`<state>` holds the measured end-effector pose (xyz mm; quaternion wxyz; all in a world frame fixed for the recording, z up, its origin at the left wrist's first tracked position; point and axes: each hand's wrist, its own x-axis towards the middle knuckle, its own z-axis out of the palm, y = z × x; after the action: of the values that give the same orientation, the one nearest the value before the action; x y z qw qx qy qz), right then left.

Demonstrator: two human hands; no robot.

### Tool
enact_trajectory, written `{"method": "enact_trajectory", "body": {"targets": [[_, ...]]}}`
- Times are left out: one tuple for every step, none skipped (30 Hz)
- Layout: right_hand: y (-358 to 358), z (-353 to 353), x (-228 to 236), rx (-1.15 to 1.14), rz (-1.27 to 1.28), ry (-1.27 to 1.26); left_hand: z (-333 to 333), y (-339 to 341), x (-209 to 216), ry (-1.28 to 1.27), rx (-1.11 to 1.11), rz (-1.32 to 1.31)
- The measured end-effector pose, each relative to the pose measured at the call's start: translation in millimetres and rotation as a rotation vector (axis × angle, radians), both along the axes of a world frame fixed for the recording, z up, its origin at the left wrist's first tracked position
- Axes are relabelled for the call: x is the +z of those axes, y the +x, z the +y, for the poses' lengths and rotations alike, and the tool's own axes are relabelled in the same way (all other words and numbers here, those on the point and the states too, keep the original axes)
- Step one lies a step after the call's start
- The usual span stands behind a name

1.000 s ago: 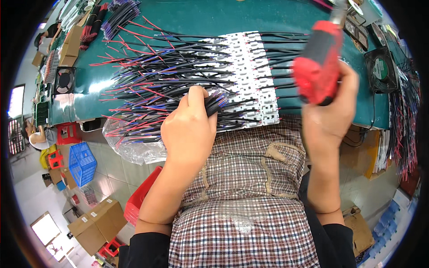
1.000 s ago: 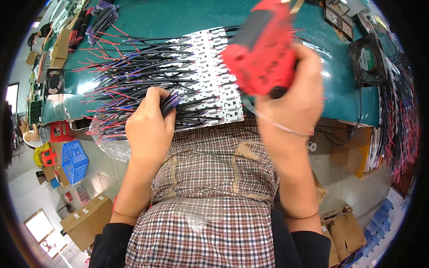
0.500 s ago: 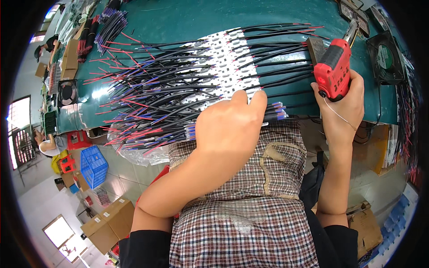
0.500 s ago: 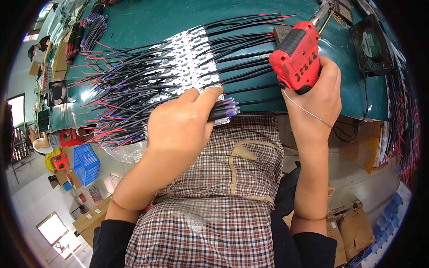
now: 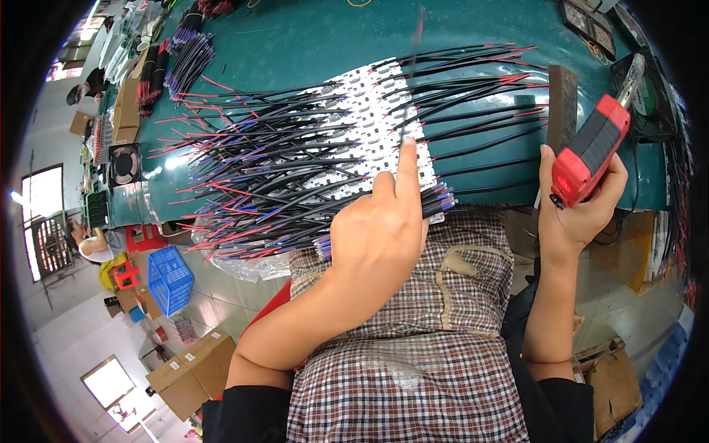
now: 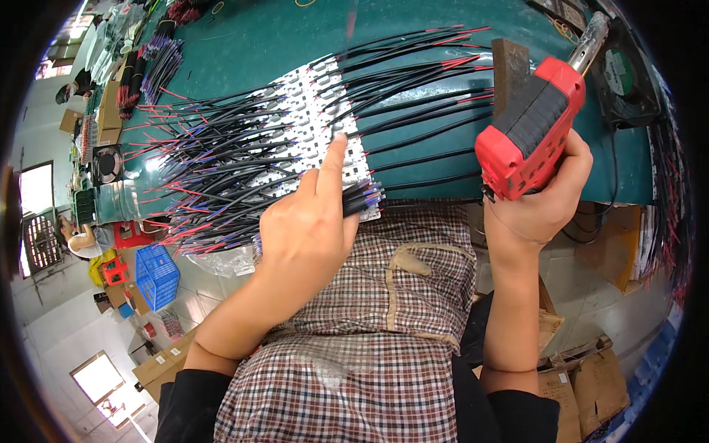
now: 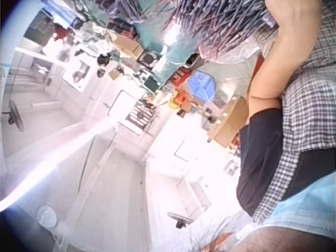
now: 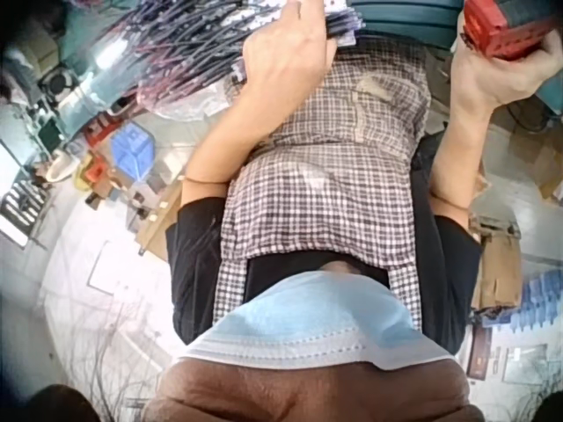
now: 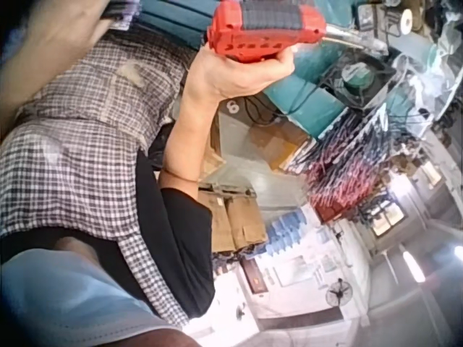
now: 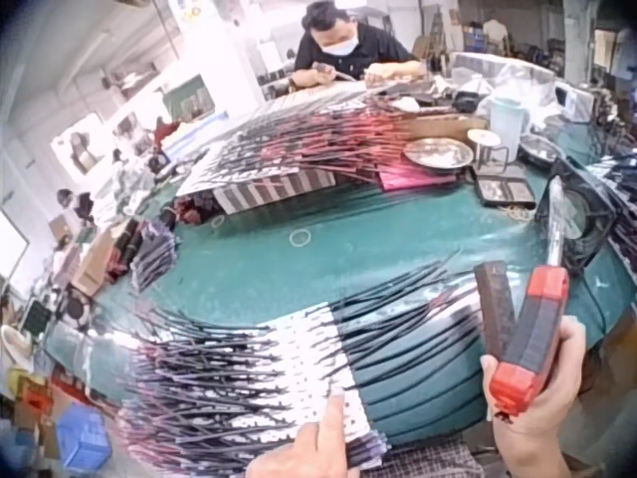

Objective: The person solders wires onto LED strips using a soldering iron.

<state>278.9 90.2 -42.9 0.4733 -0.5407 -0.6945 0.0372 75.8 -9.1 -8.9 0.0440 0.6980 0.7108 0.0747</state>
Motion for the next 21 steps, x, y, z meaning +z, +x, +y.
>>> {"method": "enact_trajectory", "body": {"targets": [[0.5,1.1,-0.2,0.013,0.017,-0.013,0.2,-0.3,-0.7,0.006,0.013,0.048],[0.6,1.3,-0.4,0.026,0.035,-0.026,0.2,1.0,7.8,-0.038,0.034,0.043],[0.3,-0.2,-0.5,0.025,0.036,-0.028,-2.0,-0.2,9.6,-0.040,0.033,0.043],[0.2,-0.6,-0.1,0.029,0.016,-0.034,-2.9,-1.7,10.7,-0.055,0.041,0.066],[0.0,-0.8,-0.1,0.032,-0.003,-0.040,-3.2,-2.4,11.5,-0.070,0.047,0.090],[-0.6,-0.5,-0.6,0.030,-0.004,-0.040,-2.6,-1.3,12.2,-0.053,0.061,0.080],[-1.0,-0.1,0.0,0.029,0.003,-0.043,-0.8,-0.1,14.0,-0.050,0.063,0.079],[-1.2,0.0,0.3,0.027,0.009,-0.048,2.2,0.7,16.1,-0.012,-0.022,0.038],[-1.0,-0.6,0.3,0.029,0.009,-0.046,4.9,2.3,18.5,0.026,-0.106,-0.002],[-1.3,-0.8,1.2,0.025,-0.004,-0.042,9.0,9.1,21.9,-0.083,-0.013,-0.048],[-1.8,-1.3,2.0,0.022,-0.017,-0.039,11.8,11.0,19.9,-0.080,-0.010,-0.046],[-2.6,-2.0,2.3,0.026,-0.014,-0.035,14.7,10.9,16.4,-0.086,0.016,-0.016],[-2.5,-2.4,1.6,0.022,-0.010,-0.045,17.2,10.0,12.8,-0.092,0.034,0.012],[-2.9,-2.4,0.8,0.020,-0.004,-0.054,17.2,7.4,10.9,-0.094,0.015,-0.006],[-3.3,-1.5,0.2,0.020,0.000,-0.050,17.8,6.9,11.7,-0.091,0.015,-0.002],[-1.4,-0.7,-0.3,0.020,-0.009,-0.055,18.5,8.4,12.1,-0.132,0.053,0.020],[-0.4,0.5,0.0,0.021,-0.019,-0.059,19.3,9.4,12.9,-0.173,0.093,0.042],[-1.1,1.6,1.3,0.020,-0.018,-0.054,19.4,7.0,12.5,-0.177,0.072,0.073],[-3.1,1.1,1.2,0.023,-0.014,-0.054,18.7,5.7,12.0,-0.176,0.072,0.076],[-4.8,1.6,1.6,0.027,-0.010,-0.052,18.5,4.6,12.3,-0.170,0.112,0.074],[-5.8,3.5,2.3,0.029,-0.008,-0.047,18.8,3.5,13.8,-0.161,0.154,0.071]]}}
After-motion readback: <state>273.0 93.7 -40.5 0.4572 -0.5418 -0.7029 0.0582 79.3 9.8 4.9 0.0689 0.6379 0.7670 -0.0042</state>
